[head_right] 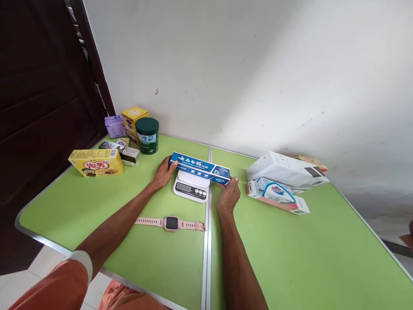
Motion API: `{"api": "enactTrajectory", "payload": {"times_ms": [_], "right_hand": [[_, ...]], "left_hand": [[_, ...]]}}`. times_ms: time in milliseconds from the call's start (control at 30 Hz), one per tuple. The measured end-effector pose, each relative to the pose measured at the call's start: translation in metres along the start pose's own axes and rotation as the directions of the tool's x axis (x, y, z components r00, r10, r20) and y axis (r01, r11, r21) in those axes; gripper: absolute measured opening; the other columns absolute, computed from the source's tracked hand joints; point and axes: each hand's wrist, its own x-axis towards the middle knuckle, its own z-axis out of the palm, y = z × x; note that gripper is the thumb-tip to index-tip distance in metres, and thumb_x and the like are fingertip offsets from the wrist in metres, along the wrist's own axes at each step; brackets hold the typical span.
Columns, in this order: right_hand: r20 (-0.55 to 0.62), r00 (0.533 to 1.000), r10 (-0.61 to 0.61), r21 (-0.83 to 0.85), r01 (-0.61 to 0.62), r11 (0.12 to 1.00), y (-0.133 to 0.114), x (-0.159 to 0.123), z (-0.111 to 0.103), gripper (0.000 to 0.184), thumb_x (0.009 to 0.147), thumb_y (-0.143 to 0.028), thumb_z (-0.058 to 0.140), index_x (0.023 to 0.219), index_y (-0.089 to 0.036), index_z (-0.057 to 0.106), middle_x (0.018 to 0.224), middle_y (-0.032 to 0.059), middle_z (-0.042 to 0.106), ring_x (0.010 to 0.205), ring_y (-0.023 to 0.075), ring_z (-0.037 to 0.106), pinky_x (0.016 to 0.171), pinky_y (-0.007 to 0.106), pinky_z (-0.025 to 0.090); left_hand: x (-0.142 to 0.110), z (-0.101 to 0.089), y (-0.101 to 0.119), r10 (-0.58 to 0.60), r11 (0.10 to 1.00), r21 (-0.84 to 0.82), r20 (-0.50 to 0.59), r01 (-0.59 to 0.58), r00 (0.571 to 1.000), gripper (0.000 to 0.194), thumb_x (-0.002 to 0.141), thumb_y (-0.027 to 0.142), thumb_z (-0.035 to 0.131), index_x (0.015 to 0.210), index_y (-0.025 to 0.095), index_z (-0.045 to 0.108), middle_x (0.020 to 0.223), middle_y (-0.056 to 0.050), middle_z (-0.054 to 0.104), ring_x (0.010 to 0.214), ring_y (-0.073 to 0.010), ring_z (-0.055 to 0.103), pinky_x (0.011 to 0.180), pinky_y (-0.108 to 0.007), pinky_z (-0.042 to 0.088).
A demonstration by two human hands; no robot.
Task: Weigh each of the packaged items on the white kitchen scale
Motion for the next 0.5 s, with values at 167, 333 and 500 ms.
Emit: {"api": "enactTrajectory", "payload": {"times_ms": [167,333,500], "right_hand": [[0.032,0.999,-0.016,-0.032,0.017,0.999,-0.002,-0.001,0.000,0.068,0.094,-0.086,0.061,0.095,-0.019,0.070,0.088,0.0031,0.075,0.084,0.0188,0.074,0.076,0.034,0.065],[0.029,0.999,-0.020,-0.079,0.022,0.997,-0.005,-0.003,0.002,0.074,0.092,-0.090,0.056,0.098,-0.018,0.072,0.094,0.0045,0.075,0.086,0.0185,0.073,0.079,0.037,0.065],[0.053,0.998,-0.034,-0.099,0.039,0.994,-0.009,-0.006,0.003,0.075,0.093,-0.092,0.053,0.101,-0.019,0.071,0.096,0.0040,0.073,0.092,0.0205,0.073,0.082,0.040,0.067]], "left_hand": [[-0.001,-0.002,0.004,-0.035,0.999,-0.004,0.008,0.035,0.999,0.055,0.110,0.056,0.055,0.146,0.015,0.061,0.145,-0.020,0.074,0.130,-0.0329,0.072,0.116,-0.049,0.056],[-0.001,-0.004,0.009,-0.046,0.999,0.021,0.021,0.045,0.999,0.060,0.110,0.063,0.053,0.147,0.017,0.062,0.145,-0.019,0.074,0.131,-0.0321,0.072,0.118,-0.048,0.055],[-0.001,-0.006,0.012,-0.051,0.998,0.022,0.012,0.050,0.999,0.071,0.108,0.070,0.052,0.154,0.015,0.058,0.147,-0.020,0.073,0.135,-0.0337,0.070,0.120,-0.049,0.054]]}}
